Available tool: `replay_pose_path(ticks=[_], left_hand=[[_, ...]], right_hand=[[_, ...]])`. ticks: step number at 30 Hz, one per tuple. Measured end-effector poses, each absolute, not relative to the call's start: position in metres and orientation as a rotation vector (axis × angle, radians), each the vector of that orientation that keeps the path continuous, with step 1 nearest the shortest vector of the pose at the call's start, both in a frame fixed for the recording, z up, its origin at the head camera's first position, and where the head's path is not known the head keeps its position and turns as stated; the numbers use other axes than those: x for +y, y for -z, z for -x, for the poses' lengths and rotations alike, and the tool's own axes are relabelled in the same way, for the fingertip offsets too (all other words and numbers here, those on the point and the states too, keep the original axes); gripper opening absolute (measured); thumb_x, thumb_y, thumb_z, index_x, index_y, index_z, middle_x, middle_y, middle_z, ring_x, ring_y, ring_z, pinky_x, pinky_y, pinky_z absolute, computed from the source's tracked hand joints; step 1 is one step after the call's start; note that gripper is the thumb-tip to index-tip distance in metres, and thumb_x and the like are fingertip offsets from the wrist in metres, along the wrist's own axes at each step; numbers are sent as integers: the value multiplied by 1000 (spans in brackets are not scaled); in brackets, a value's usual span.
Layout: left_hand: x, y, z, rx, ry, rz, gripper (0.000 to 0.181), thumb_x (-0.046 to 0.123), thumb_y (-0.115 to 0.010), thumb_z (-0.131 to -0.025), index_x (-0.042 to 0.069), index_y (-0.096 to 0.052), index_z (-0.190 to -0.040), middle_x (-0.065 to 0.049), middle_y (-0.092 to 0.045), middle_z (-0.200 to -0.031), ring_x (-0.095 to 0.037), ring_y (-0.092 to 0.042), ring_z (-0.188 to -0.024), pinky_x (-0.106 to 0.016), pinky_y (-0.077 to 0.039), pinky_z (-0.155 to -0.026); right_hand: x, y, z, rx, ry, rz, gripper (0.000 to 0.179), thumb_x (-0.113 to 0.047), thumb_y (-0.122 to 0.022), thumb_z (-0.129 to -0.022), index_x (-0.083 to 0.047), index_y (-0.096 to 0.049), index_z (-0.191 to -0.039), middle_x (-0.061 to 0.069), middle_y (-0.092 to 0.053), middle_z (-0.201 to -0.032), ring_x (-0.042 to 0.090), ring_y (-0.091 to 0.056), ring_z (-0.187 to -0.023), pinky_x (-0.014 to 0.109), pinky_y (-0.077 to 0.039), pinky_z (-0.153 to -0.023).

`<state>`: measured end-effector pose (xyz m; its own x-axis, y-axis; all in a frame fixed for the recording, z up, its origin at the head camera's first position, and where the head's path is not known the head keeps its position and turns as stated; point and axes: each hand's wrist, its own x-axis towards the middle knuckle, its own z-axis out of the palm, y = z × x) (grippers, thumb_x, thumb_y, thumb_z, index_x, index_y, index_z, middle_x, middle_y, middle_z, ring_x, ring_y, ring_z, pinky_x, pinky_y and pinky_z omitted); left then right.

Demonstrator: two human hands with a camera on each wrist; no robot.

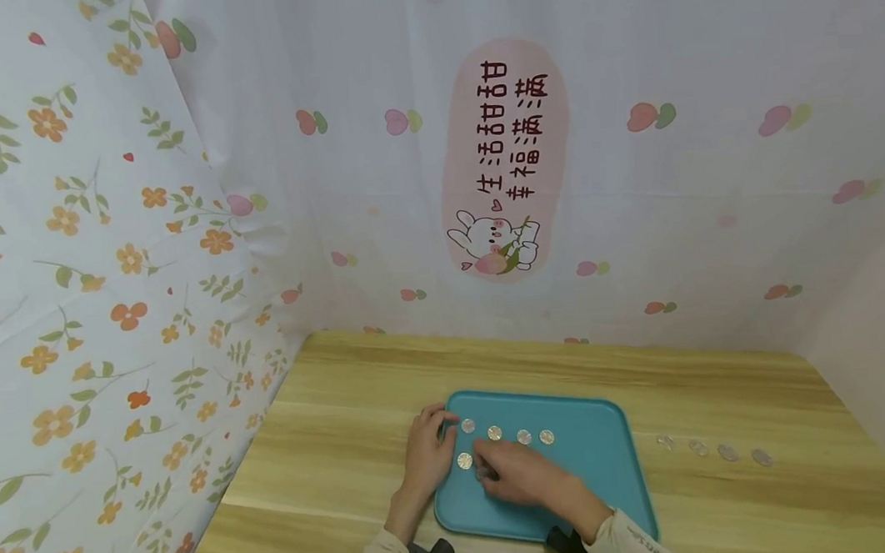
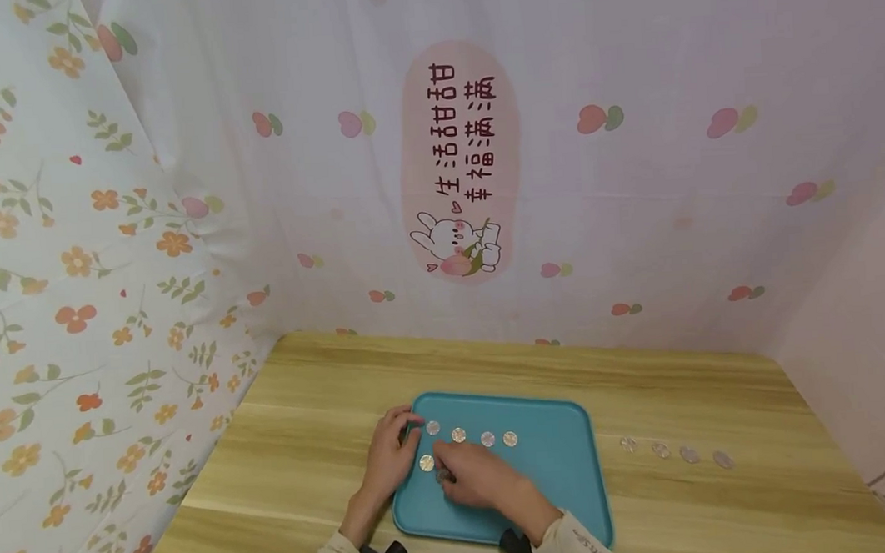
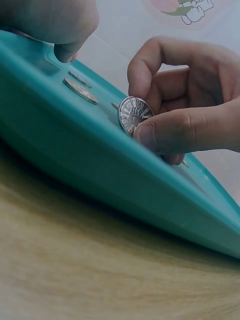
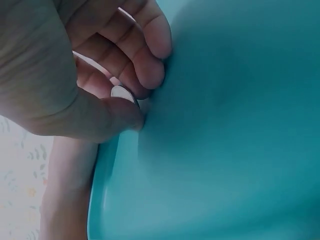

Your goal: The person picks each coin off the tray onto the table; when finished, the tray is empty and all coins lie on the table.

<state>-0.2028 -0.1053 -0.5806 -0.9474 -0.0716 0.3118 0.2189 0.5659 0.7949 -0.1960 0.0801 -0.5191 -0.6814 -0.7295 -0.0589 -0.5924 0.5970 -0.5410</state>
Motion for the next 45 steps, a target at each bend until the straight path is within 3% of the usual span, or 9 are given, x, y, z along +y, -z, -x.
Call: replay_pose_path(ticks=[7, 22, 37, 45], left_hand=[[-105, 577, 203, -2508, 1336, 115, 15, 8, -63, -92, 13, -71, -103, -11, -62, -129, -29, -57, -117, -50, -46, -97], [-104, 580, 201, -2508, 1323, 89, 14, 8, -65, -90, 14, -72, -101, -10, -63, -129, -30, -57, -116, -50, -46, -96], [-106, 579, 199, -2484, 1345, 91, 14, 6, -65, -89, 11, -72, -101, -13, -63, -129, -32, -57, -117, -52, -45, -98], [-104, 581, 201, -2484, 1353, 95, 15, 6, -64, -90, 12, -72, -100, -13, -63, -129, -33, -57, -118, -52, -45, -99]], right_hand=[[79, 518, 192, 2623, 616, 1167, 12, -9, -64, -92, -13, -66, -103, -5, -64, -88, 1, -49, -73, 22, -44, -64], [87, 517, 191, 2698, 465, 1220, 11, -26, -74, -89, -17, -69, -92, -11, -59, -80, -2, -47, -68, 22, -43, -63], [168, 500, 198, 2801, 885, 904, 18, -21, -71, -92, -8, -69, -105, -10, -65, -91, -3, -55, -78, 25, -51, -66], [223, 498, 199, 3142, 921, 750, 24, -21, -76, -87, -8, -72, -107, -12, -67, -89, -3, -58, -77, 29, -52, -66]])
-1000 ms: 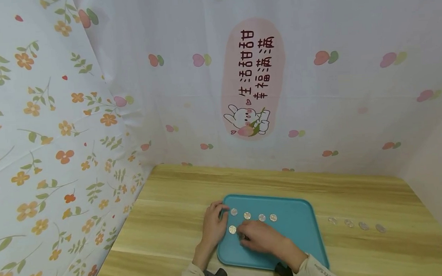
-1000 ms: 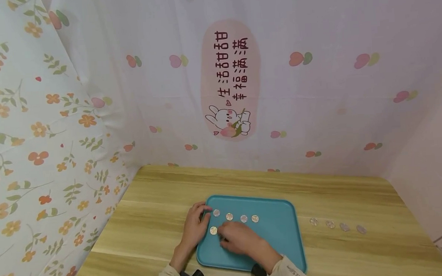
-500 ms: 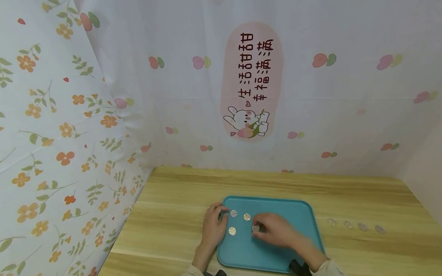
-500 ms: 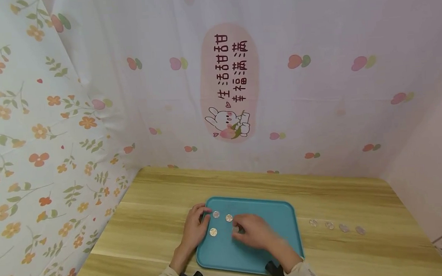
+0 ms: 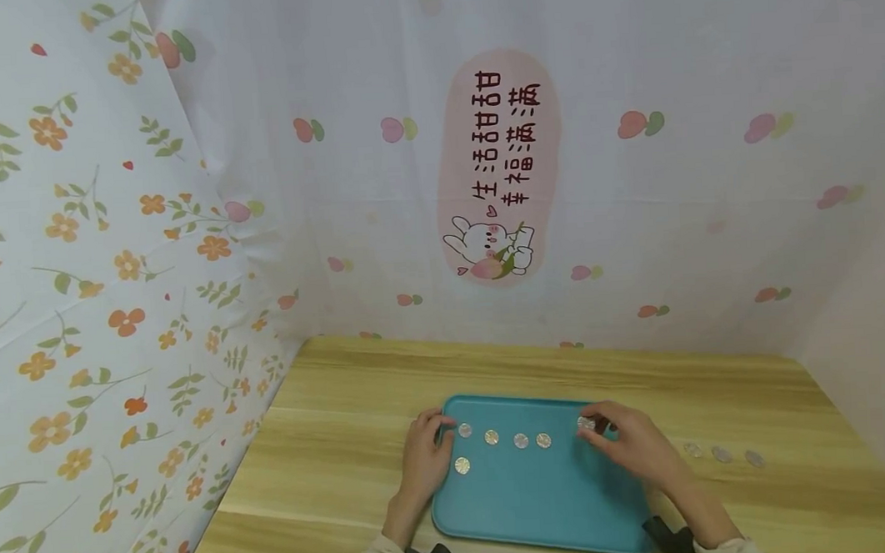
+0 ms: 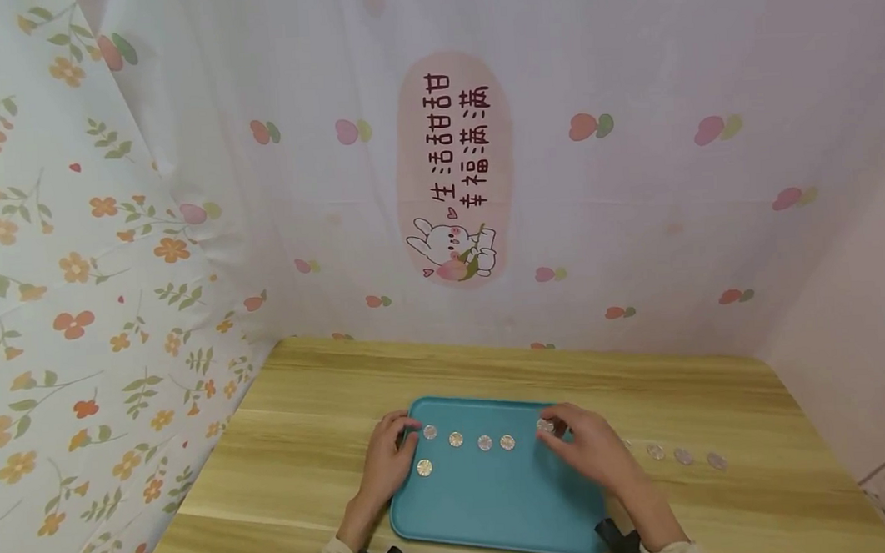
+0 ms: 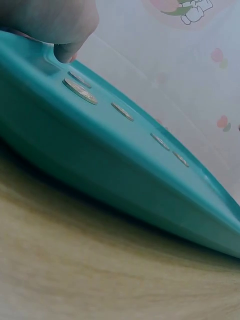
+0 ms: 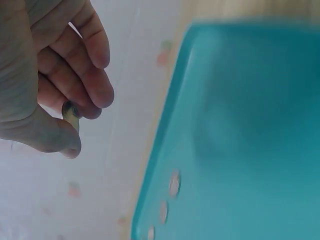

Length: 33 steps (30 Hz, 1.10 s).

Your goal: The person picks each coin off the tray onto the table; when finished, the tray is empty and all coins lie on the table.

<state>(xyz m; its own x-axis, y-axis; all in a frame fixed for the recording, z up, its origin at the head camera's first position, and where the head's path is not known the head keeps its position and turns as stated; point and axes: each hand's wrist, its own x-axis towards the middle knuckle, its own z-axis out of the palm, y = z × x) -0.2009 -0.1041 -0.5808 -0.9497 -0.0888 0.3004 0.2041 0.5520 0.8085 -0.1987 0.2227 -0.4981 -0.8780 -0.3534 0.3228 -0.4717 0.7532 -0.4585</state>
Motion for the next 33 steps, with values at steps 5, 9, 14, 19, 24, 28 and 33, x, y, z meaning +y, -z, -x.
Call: replay_pose_path(ticks=[5, 9, 14, 19, 24, 28, 33], left_hand=[[-103, 580, 202, -2481, 1352, 103, 15, 5, -64, -89, 12, -72, -100, -13, -63, -128, -33, -57, -118, -52, -45, -99], [-103, 578, 202, -2469, 1349, 104, 14, 5, -65, -88, 11, -72, -99, -14, -63, -128, -34, -57, -117, -53, -45, -99], [-101, 579, 204, -2474, 1334, 112, 14, 5, -65, -89, 12, -72, -99, -12, -63, -128, -33, -58, -117, -53, -45, -98], [-98, 580, 206, -2472, 1329, 118, 14, 6, -66, -88, 13, -72, -99, -11, -64, -128, -31, -58, -115, -51, -46, -96], [-96, 581, 206, -2470, 1328, 125, 14, 5, -65, -89, 12, -72, -99, -12, -64, -128, -32, -58, -116, -51, -47, -96], [-97, 579, 204, -2472, 1357, 127, 15, 5, -64, -89, 11, -72, -100, -12, -63, -128, -32, -58, -117, -50, -47, -97], [-101, 580, 200, -2469, 1358, 101, 14, 4, -65, -89, 11, -71, -99, -11, -63, -128, -33, -57, -117, -52, -46, -98]], right_hand=[[263, 499, 196, -2716, -787, -540, 27, -20, -76, -87, -6, -70, -110, -7, -69, -91, -2, -58, -77, 26, -50, -65], [296, 501, 193, -2805, -827, -402, 31, -27, -73, -91, -6, -69, -114, -5, -70, -91, -2, -58, -78, 24, -50, -65], [344, 505, 186, -2867, -808, -237, 38, -31, -70, -93, -2, -67, -117, 1, -72, -91, -5, -56, -75, 23, -47, -61], [395, 510, 176, -2884, -738, -107, 43, -33, -67, -95, 3, -65, -118, 6, -73, -90, -14, -49, -70, 21, -45, -56], [446, 521, 170, -2883, -687, -23, 41, -35, -66, -96, 2, -65, -113, 13, -73, -92, -21, -44, -70, 25, -49, -56], [477, 529, 167, -2942, -675, 76, 48, -38, -59, -99, 6, -60, -116, 29, -70, -101, 5, -64, -74, 44, -54, -60], [496, 539, 172, -3002, -667, 150, 59, -43, -53, -101, 13, -55, -119, 40, -62, -107, 53, -62, -90, 54, -51, -66]])
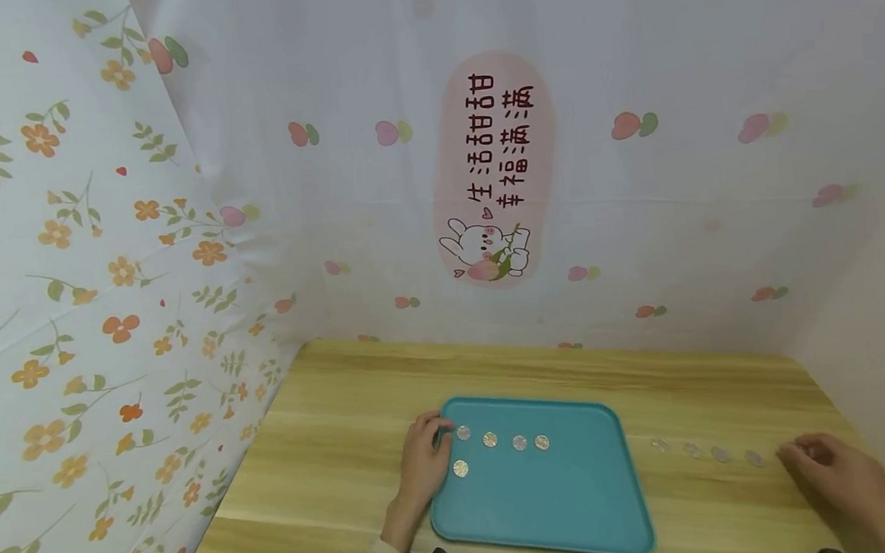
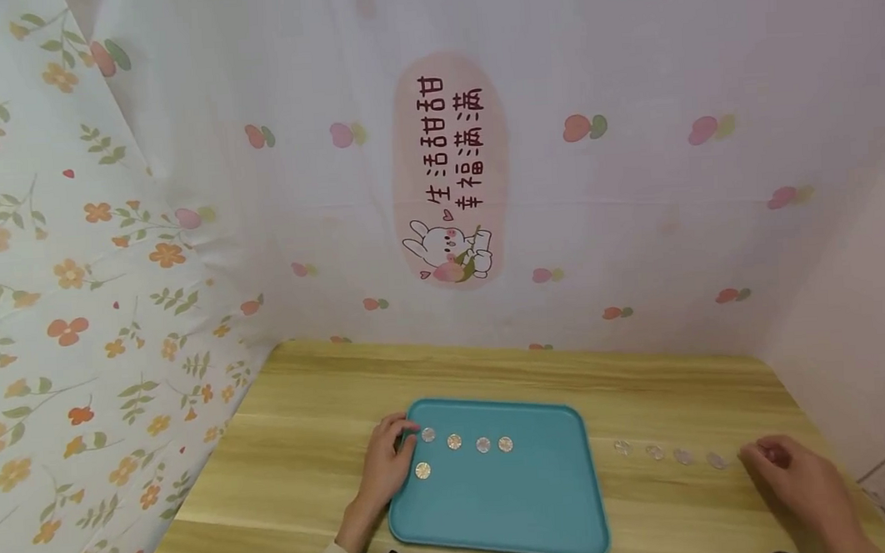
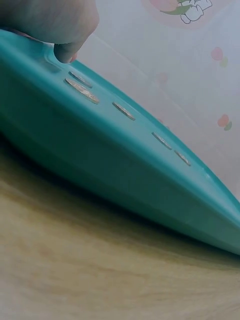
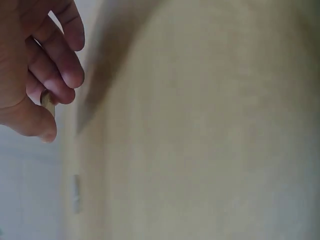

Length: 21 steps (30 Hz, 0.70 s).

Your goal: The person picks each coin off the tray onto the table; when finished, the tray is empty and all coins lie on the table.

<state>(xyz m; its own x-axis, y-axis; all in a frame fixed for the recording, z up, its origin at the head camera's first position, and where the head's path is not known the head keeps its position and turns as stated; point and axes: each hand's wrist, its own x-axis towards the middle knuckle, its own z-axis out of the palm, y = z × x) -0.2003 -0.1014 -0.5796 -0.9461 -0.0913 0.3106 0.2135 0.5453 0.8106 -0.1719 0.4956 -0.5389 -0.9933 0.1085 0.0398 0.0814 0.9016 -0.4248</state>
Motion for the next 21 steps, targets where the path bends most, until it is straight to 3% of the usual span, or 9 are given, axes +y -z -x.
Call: replay_pose_path(ticks=[5, 10, 21], left_hand=[[-102, 582, 201, -2469, 1358, 107, 15, 4, -65, -89, 13, -72, -99, -11, -63, -127, -33, -57, -117, -53, -45, -98], [-102, 581, 201, -2474, 1356, 102, 15, 4, -64, -90, 13, -72, -99, -11, -63, -126, -32, -57, -117, -52, -45, -98], [-104, 578, 199, -2489, 1360, 93, 14, 5, -63, -91, 12, -71, -100, -12, -62, -129, -32, -56, -118, -53, -44, -99]], right_hand=[[502, 550, 174, -3004, -673, 213, 63, -46, -53, -100, 14, -56, -120, 37, -62, -108, 52, -60, -92, 54, -50, -69], [506, 556, 176, -2975, -650, 170, 58, -40, -55, -101, 16, -59, -114, 33, -66, -101, 47, -63, -86, 55, -50, -68], [502, 560, 176, -2955, -607, 140, 58, -38, -57, -100, 18, -59, -115, 39, -63, -108, 52, -61, -90, 58, -49, -71]])
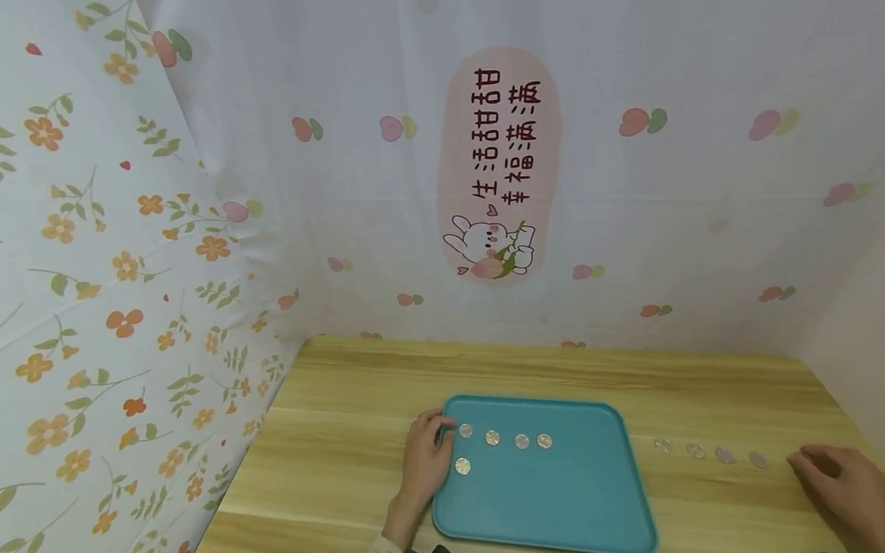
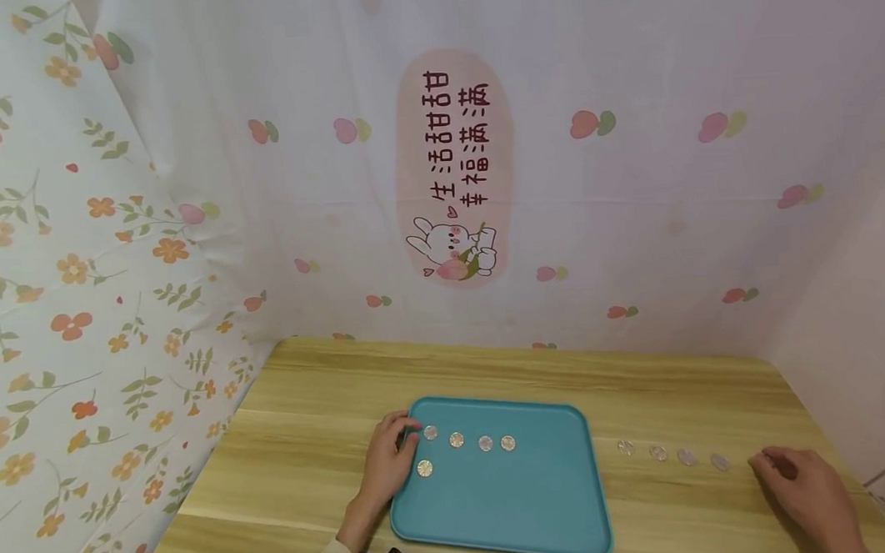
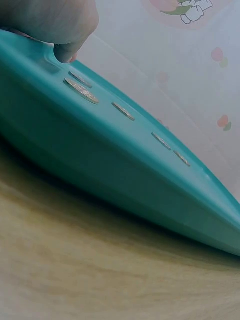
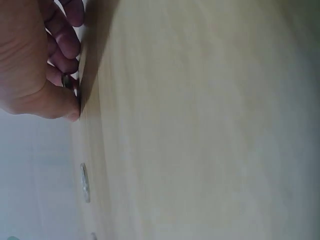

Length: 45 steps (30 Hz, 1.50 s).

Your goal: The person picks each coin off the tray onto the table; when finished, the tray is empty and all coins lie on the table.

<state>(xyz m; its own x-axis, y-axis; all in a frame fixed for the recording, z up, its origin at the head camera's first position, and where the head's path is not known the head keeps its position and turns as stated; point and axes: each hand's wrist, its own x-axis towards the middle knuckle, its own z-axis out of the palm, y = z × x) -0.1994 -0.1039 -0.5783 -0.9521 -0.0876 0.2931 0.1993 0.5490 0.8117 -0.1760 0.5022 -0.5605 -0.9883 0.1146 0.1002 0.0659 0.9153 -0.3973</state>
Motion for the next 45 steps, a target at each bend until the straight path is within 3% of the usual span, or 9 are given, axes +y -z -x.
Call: replay_pose_path(ticks=[16, 19, 23, 27, 32, 34, 35, 39, 45], left_hand=[[-104, 581, 200, -2484, 1328, 104, 14, 6, -64, -91, 13, -71, -100, -13, -62, -129, -32, -57, -117, -52, -46, -97], [-104, 581, 201, -2486, 1345, 105, 14, 7, -63, -91, 13, -72, -101, -12, -62, -130, -32, -56, -118, -52, -45, -98], [-104, 580, 202, -2494, 1351, 108, 15, 7, -63, -91, 13, -72, -102, -12, -62, -131, -32, -56, -119, -52, -45, -99], [-104, 580, 201, -2500, 1339, 112, 14, 6, -63, -92, 12, -72, -102, -13, -61, -131, -33, -56, -119, -53, -45, -98], [-105, 581, 200, -2515, 1342, 106, 14, 7, -63, -92, 12, -72, -102, -13, -61, -132, -33, -55, -121, -54, -44, -100], [-105, 581, 199, -2515, 1339, 109, 14, 6, -63, -92, 12, -72, -102, -14, -61, -132, -34, -56, -121, -55, -44, -99], [-105, 581, 199, -2513, 1337, 112, 14, 6, -63, -92, 12, -71, -102, -14, -61, -131, -34, -56, -120, -55, -45, -99], [-106, 579, 199, -2506, 1312, 124, 13, 7, -63, -92, 11, -71, -102, -15, -61, -131, -34, -56, -119, -54, -45, -98], [-105, 579, 200, -2503, 1312, 132, 13, 8, -63, -93, 11, -71, -102, -15, -61, -131, -33, -57, -118, -53, -46, -96]], right_hand=[[500, 563, 173, -2957, -672, 219, 62, -40, -55, -100, 19, -57, -119, 38, -64, -111, 46, -65, -86, 58, -50, -73], [501, 566, 169, -2934, -734, 301, 63, -42, -54, -100, 16, -56, -124, 37, -63, -116, 9, -64, -80, 58, -47, -78], [501, 568, 166, -2883, -767, 345, 60, -43, -56, -99, 12, -59, -124, 33, -66, -113, -27, -28, -72, 38, -47, -74], [500, 567, 165, -2882, -802, 376, 63, -46, -55, -99, 11, -57, -126, 32, -65, -114, -25, -32, -71, 21, -37, -63], [493, 558, 162, -2892, -919, 490, 75, -50, -49, -100, 15, -41, -138, 42, -50, -129, 25, -59, -93, 48, -46, -78], [489, 553, 161, -2886, -910, 437, 72, -46, -50, -101, 16, -42, -137, 44, -47, -129, 21, -60, -93, 44, -48, -79], [487, 551, 160, -2884, -891, 377, 68, -43, -51, -101, 16, -44, -135, 44, -49, -128, 6, -59, -89, 36, -49, -76], [474, 541, 165, -2841, -859, 110, 53, -32, -57, -101, 14, -54, -126, 33, -62, -115, -31, -29, -81, 10, -38, -58], [432, 518, 178, -2838, -850, -84, 45, -28, -60, -100, 9, -58, -126, 21, -65, -113, -30, -29, -87, 11, -38, -61]])
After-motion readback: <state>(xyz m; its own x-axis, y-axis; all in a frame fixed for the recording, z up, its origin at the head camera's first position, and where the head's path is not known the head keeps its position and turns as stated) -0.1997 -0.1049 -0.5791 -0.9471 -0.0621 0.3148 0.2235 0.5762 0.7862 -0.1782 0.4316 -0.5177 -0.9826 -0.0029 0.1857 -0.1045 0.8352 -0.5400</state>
